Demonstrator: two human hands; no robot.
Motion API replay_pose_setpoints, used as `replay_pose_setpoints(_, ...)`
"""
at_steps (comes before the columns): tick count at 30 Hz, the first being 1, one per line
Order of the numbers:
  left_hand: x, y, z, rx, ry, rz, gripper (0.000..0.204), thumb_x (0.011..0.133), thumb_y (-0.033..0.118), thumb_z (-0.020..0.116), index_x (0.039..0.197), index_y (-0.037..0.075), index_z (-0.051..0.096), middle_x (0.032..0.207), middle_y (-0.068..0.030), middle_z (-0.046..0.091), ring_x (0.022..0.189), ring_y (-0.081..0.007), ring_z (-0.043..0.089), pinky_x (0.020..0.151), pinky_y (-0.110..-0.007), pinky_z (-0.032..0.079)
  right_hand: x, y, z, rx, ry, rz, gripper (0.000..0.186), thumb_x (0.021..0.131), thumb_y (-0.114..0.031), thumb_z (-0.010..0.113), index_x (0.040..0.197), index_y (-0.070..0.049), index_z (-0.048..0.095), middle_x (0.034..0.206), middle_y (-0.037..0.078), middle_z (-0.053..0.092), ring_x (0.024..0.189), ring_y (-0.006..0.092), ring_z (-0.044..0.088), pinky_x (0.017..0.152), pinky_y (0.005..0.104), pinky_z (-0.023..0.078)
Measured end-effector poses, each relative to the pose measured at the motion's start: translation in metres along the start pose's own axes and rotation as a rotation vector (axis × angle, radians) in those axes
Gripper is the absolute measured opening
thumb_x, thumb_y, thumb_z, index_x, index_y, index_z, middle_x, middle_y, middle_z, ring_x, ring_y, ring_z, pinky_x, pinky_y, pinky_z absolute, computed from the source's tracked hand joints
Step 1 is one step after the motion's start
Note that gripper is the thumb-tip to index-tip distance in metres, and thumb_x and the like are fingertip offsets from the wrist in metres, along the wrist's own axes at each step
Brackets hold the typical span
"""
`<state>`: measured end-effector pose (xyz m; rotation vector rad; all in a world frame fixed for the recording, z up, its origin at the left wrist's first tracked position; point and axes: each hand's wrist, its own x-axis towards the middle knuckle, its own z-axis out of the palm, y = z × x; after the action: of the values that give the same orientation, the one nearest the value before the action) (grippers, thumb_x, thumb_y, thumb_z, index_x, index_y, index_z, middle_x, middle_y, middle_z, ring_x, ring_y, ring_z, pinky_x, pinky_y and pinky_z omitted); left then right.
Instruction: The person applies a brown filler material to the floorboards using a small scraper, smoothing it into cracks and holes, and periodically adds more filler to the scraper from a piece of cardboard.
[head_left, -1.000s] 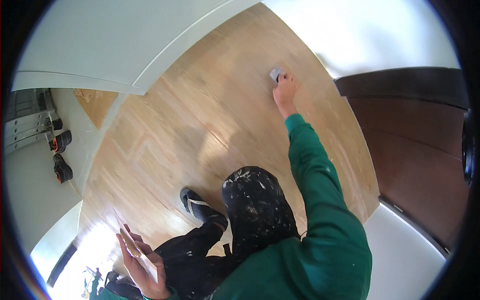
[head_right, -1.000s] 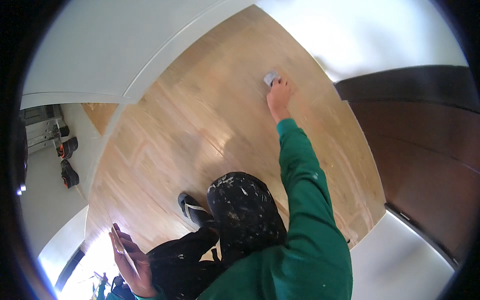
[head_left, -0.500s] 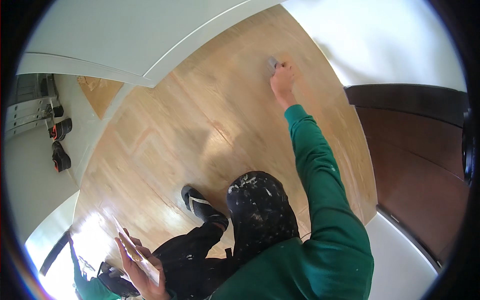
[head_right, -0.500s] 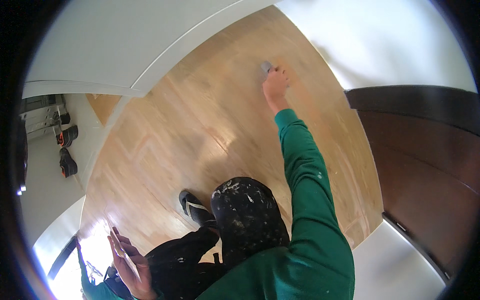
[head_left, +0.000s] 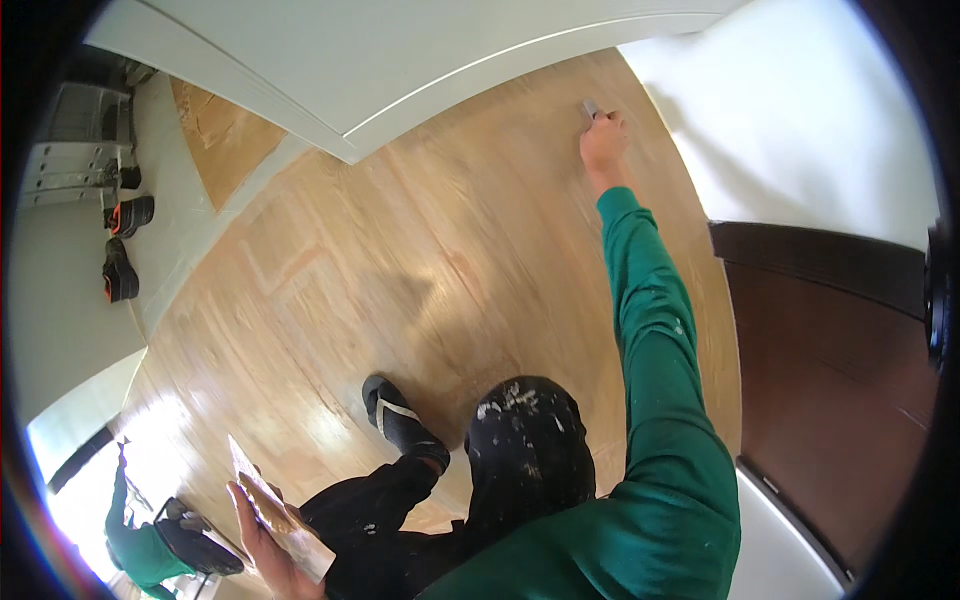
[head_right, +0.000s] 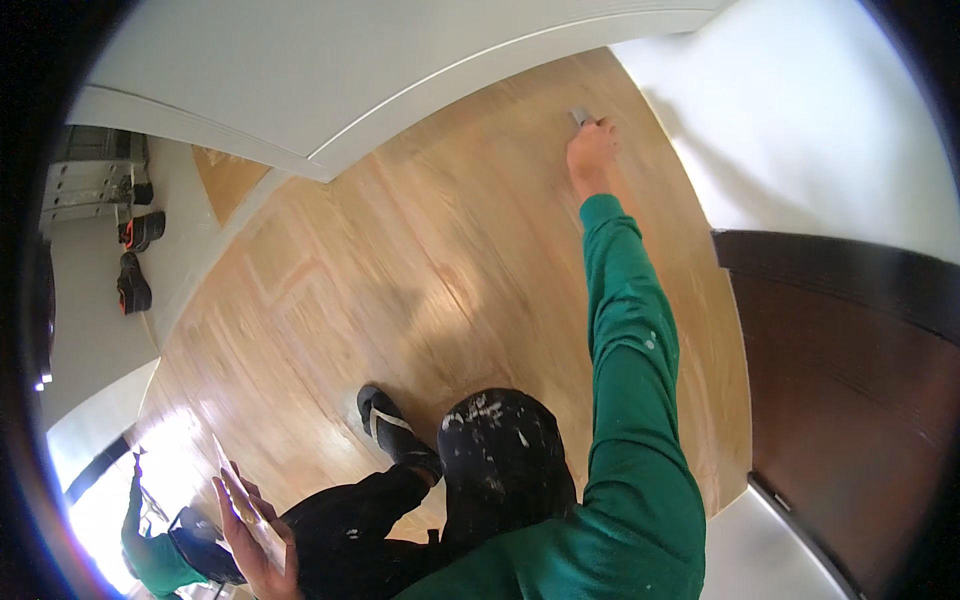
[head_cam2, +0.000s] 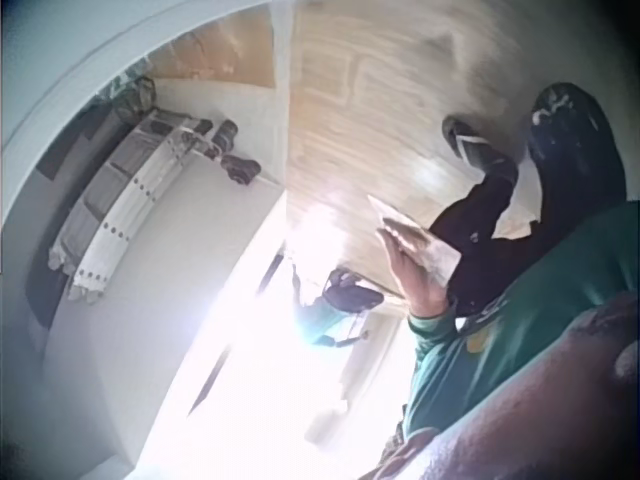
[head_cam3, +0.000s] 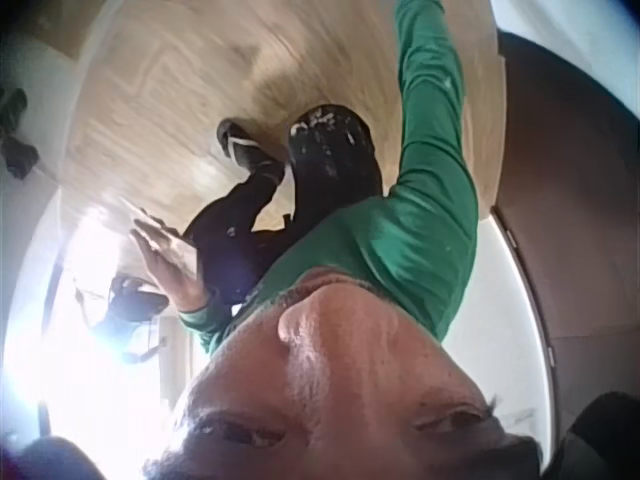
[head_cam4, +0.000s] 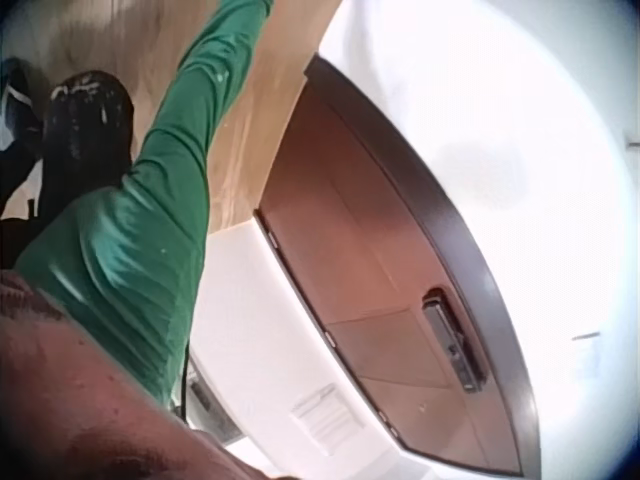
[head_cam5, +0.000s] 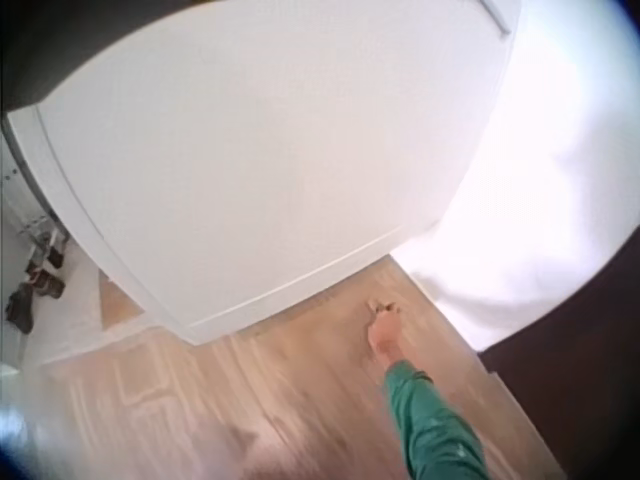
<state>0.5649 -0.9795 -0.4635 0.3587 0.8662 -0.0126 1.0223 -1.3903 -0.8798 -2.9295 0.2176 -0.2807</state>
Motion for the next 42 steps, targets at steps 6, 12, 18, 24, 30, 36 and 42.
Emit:
replay_pose_setpoints(6, -0.001, -0.009, 0.025, -0.087, 0.143, 0.007, 0.030, 0.099, 0.032, 0.054, 0.114, 0.008, 0.065, 0.106, -0.0017, 0.070, 0.094, -0.0099, 0.065, 0.079, -0.021, 0.051, -0.014, -0.006, 0.028, -0.109, -0.064, -0.206, 0.023, 0.082, -0.007, 0.054, 0.098, -0.003, 0.070, 0.107, 0.017, 0.061, 0.103, 0.0351, 0.056, 0.086, 0.0452, 0.048)
replay_pose_setpoints(12, -0.001, -0.011, 0.023, 0.099, 0.211, 0.114, 0.031, 0.099, 0.034, 0.054, 0.113, 0.008, 0.063, 0.105, -0.0021, 0.069, 0.094, -0.0095, 0.064, 0.079, -0.022, 0.051, 0.036, 0.038, -0.040, 0.104, -0.084, -0.522, 0.031, 0.078, 0.001, 0.054, 0.099, -0.009, 0.073, 0.100, 0.012, 0.066, 0.101, 0.0354, 0.058, 0.090, 0.0448, 0.047)
replay_pose_setpoints(18, 0.000, -0.005, -0.021, 0.202, 0.233, 0.180, 0.043, 0.099, 0.038, 0.051, 0.124, 0.002, 0.053, 0.110, -0.0099, 0.065, 0.097, -0.0191, 0.064, 0.081, -0.030, 0.052, 0.101, 0.040, -0.002, 0.112, -0.180, -0.764, 0.037, 0.077, 0.004, 0.055, 0.104, -0.014, 0.073, 0.106, 0.008, 0.068, 0.098, 0.0323, 0.060, 0.088, 0.0441, 0.049)
replay_pose_setpoints(24, 0.012, -0.029, 0.010, 0.216, 0.510, 0.379, 0.034, 0.101, 0.037, 0.046, 0.112, 0.006, 0.055, 0.087, -0.0112, 0.070, 0.067, -0.0258, 0.072, 0.055, -0.032, 0.062, 0.050, 0.068, -0.006, 0.073, -0.264, -0.732, 0.033, 0.078, 0.002, 0.059, 0.102, -0.015, 0.073, 0.103, 0.003, 0.068, 0.099, 0.0279, 0.061, 0.086, 0.0421, 0.049)
replay_pose_setpoints(30, 0.012, -0.029, 0.008, 0.053, 0.183, 0.285, 0.040, 0.102, 0.037, 0.042, 0.129, 0.009, 0.050, 0.106, -0.0153, 0.067, 0.089, -0.0316, 0.071, 0.077, -0.040, 0.061, -0.033, 0.166, -0.057, -0.004, -0.420, -0.651, 0.033, 0.075, -0.003, 0.066, 0.104, -0.017, 0.072, 0.106, 0.001, 0.065, 0.107, 0.0237, 0.057, 0.091, 0.0437, 0.043)
replay_pose_setpoints(36, 0.026, -0.036, 0.009, -0.127, -0.206, 0.082, 0.046, 0.106, 0.034, 0.030, 0.145, 0.011, 0.036, 0.135, -0.0187, 0.053, 0.118, -0.0355, 0.058, 0.100, -0.046, 0.048, -0.141, 0.226, -0.116, -0.021, -0.417, -0.549, 0.033, 0.076, -0.001, 0.062, 0.105, -0.014, 0.071, 0.106, 0.001, 0.063, 0.107, 0.0228, 0.055, 0.090, 0.0424, 0.040)
replay_pose_setpoints(42, 0.038, -0.046, 0.021, -0.014, -0.089, 0.058, 0.044, 0.103, 0.037, 0.039, 0.137, 0.008, 0.042, 0.122, -0.0114, 0.059, 0.107, -0.0265, 0.064, 0.088, -0.046, 0.055, -0.224, 0.280, -0.135, -0.021, -0.380, -0.472, 0.043, 0.071, 0.002, 0.064, 0.111, -0.013, 0.069, 0.111, 0.004, 0.062, 0.109, 0.0268, 0.053, 0.090, 0.0426, 0.039)
